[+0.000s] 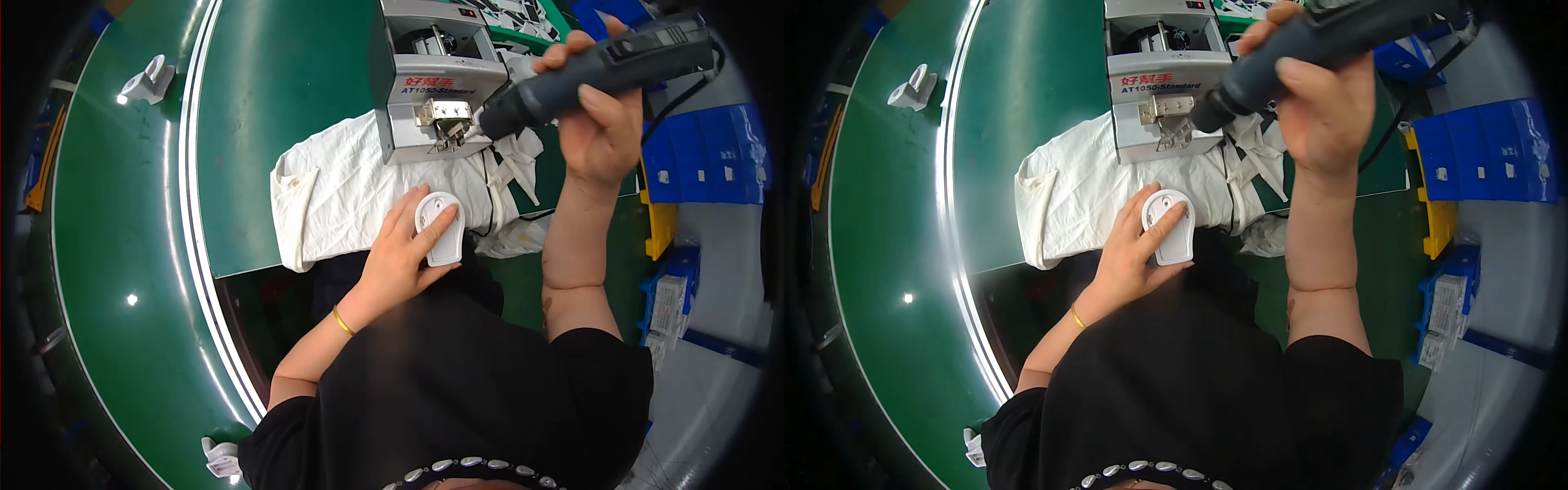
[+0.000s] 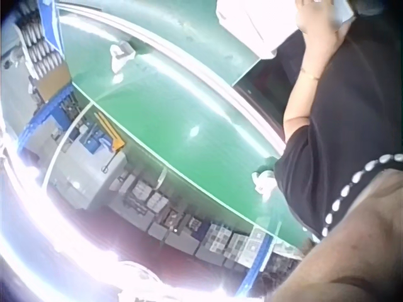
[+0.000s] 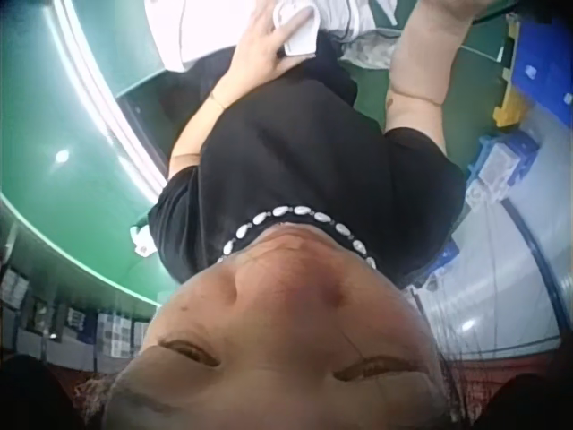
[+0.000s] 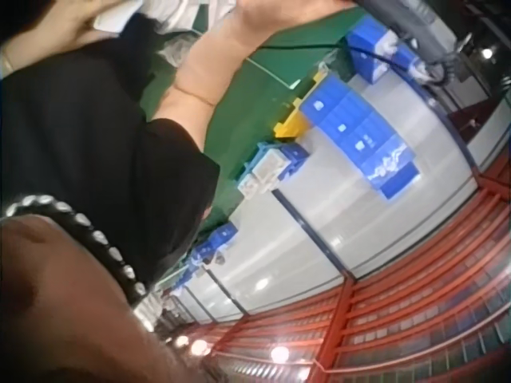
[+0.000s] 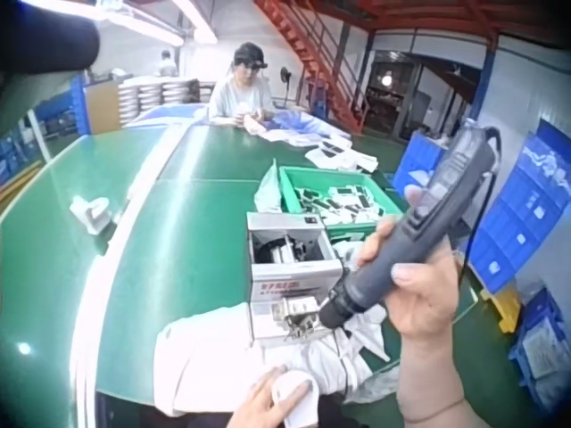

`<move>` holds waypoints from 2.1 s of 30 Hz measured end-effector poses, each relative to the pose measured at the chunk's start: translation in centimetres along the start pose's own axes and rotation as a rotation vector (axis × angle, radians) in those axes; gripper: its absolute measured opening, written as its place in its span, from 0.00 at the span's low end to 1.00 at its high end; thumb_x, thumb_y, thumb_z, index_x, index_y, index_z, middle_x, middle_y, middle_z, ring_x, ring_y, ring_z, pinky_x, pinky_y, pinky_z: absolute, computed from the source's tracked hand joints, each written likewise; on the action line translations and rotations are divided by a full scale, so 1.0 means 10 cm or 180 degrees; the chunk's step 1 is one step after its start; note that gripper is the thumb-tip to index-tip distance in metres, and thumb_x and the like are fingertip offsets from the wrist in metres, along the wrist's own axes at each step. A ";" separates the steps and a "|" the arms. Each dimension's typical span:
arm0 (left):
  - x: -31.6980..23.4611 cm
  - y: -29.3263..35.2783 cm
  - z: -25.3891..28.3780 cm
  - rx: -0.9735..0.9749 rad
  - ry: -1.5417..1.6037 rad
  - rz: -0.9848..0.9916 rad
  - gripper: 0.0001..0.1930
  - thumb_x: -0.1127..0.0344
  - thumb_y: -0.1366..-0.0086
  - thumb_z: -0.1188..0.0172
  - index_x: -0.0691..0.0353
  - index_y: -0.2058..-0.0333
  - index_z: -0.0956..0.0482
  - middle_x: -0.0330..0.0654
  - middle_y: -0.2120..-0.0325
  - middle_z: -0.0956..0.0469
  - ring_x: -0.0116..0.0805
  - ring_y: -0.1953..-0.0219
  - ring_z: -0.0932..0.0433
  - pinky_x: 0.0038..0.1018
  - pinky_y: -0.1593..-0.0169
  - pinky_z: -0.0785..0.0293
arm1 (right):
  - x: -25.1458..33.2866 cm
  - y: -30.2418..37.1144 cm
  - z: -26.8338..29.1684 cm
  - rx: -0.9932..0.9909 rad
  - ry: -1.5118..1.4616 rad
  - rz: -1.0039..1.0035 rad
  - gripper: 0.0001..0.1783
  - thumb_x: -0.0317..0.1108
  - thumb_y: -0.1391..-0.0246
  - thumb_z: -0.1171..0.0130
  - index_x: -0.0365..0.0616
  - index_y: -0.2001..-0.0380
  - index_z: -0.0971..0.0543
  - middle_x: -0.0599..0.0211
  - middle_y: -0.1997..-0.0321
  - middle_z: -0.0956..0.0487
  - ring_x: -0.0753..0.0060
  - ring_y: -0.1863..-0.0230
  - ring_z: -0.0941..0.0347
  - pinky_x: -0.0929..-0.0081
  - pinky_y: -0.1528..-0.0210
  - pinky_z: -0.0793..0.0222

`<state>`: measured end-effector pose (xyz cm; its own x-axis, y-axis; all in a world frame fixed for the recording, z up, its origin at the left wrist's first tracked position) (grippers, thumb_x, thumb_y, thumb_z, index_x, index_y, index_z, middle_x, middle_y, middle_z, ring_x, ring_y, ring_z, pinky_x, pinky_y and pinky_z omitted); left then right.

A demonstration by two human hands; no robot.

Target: Assembling white plastic housings for electronic devices using an electric screwdriver and an automatic screw feeder.

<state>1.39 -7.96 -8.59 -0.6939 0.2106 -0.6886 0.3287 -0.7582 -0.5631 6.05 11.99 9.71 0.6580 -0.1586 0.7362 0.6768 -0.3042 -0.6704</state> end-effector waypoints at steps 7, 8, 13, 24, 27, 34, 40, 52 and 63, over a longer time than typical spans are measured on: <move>0.00 -0.12 -0.02 0.0046 0.0243 0.0048 0.40 0.64 0.57 0.23 0.55 0.41 0.27 0.58 0.42 0.33 0.59 0.39 0.34 0.43 0.38 0.33 | -0.07 -0.20 -0.33 0.0325 0.1378 -0.0437 0.39 0.18 0.57 0.39 0.39 0.38 0.37 0.52 0.52 0.25 0.58 0.52 0.25 0.59 0.44 0.30; 0.01 -0.13 -0.01 0.0034 0.0241 0.0057 0.40 0.64 0.57 0.23 0.55 0.41 0.27 0.58 0.42 0.33 0.59 0.39 0.34 0.43 0.38 0.33 | -0.05 -0.21 -0.35 0.0296 0.1667 -0.0748 0.39 0.18 0.58 0.35 0.38 0.39 0.36 0.55 0.54 0.24 0.60 0.53 0.23 0.62 0.46 0.28; 0.01 -0.14 -0.04 0.0228 0.0277 0.0048 0.40 0.60 0.53 0.26 0.53 0.39 0.29 0.59 0.41 0.35 0.60 0.39 0.35 0.44 0.36 0.36 | -0.06 -0.30 -0.32 -0.0110 0.2586 -0.0153 0.48 0.31 0.64 0.20 0.38 0.40 0.35 0.67 0.63 0.24 0.75 0.62 0.24 0.78 0.57 0.26; -0.06 -0.09 -0.11 0.0008 0.0094 0.0198 0.40 0.63 0.55 0.24 0.52 0.40 0.28 0.58 0.39 0.36 0.60 0.38 0.36 0.43 0.38 0.34 | -0.26 -0.30 -0.52 -0.0007 0.0867 -0.0312 0.30 0.32 0.43 0.37 0.39 0.42 0.38 0.60 0.68 0.26 0.67 0.67 0.25 0.64 0.60 0.25; -0.12 -0.10 -0.12 -0.0108 -0.0060 0.0179 0.41 0.64 0.58 0.23 0.54 0.41 0.27 0.59 0.40 0.36 0.60 0.39 0.36 0.45 0.38 0.34 | -0.26 -0.27 -0.37 -0.0714 0.0657 -0.0061 0.19 0.26 0.41 0.41 0.37 0.48 0.32 0.61 0.73 0.26 0.68 0.72 0.25 0.65 0.64 0.26; -0.29 -0.14 -0.14 -0.0117 -0.0436 0.0276 0.43 0.62 0.59 0.22 0.54 0.41 0.28 0.58 0.41 0.35 0.59 0.40 0.35 0.45 0.39 0.34 | -0.10 -0.20 -0.43 -0.1307 0.1171 -0.0415 0.25 0.26 0.48 0.37 0.35 0.48 0.32 0.65 0.75 0.25 0.74 0.76 0.26 0.77 0.69 0.29; -0.30 -0.10 -0.17 -0.0253 -0.0365 0.0221 0.42 0.65 0.61 0.21 0.52 0.42 0.26 0.56 0.41 0.34 0.56 0.41 0.33 0.43 0.41 0.31 | -0.06 -0.28 -0.38 -0.0131 0.0240 -0.0541 0.21 0.25 0.48 0.37 0.34 0.51 0.31 0.64 0.73 0.23 0.76 0.76 0.26 0.78 0.70 0.28; -0.26 -0.10 -0.24 -0.0375 -0.0321 0.0204 0.40 0.65 0.61 0.21 0.50 0.44 0.23 0.56 0.41 0.34 0.57 0.41 0.32 0.42 0.41 0.31 | -0.16 -0.14 -0.16 -0.0718 0.0805 -0.0503 0.19 0.22 0.45 0.40 0.34 0.50 0.31 0.63 0.69 0.22 0.74 0.70 0.22 0.79 0.65 0.26; -0.24 -0.12 -0.24 -0.0252 -0.0187 0.0264 0.40 0.64 0.59 0.21 0.51 0.43 0.25 0.58 0.38 0.37 0.59 0.40 0.34 0.42 0.40 0.32 | 0.23 0.35 -0.47 0.0002 0.0824 -0.0456 0.23 0.25 0.42 0.45 0.35 0.45 0.37 0.63 0.73 0.27 0.72 0.74 0.29 0.64 0.65 0.28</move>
<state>4.18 -6.09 -7.30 -0.6979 0.1109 -0.7076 0.4345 -0.7198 -0.5413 8.37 6.10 9.49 0.4496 -0.3483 0.8225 0.7569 -0.3403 -0.5579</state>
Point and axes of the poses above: each hand's wrist, its own y-axis away from the middle knuckle, its own z-axis out of the back of the hand, x = y × z, the point moved 5 cm from there along -y, towards the middle knuckle
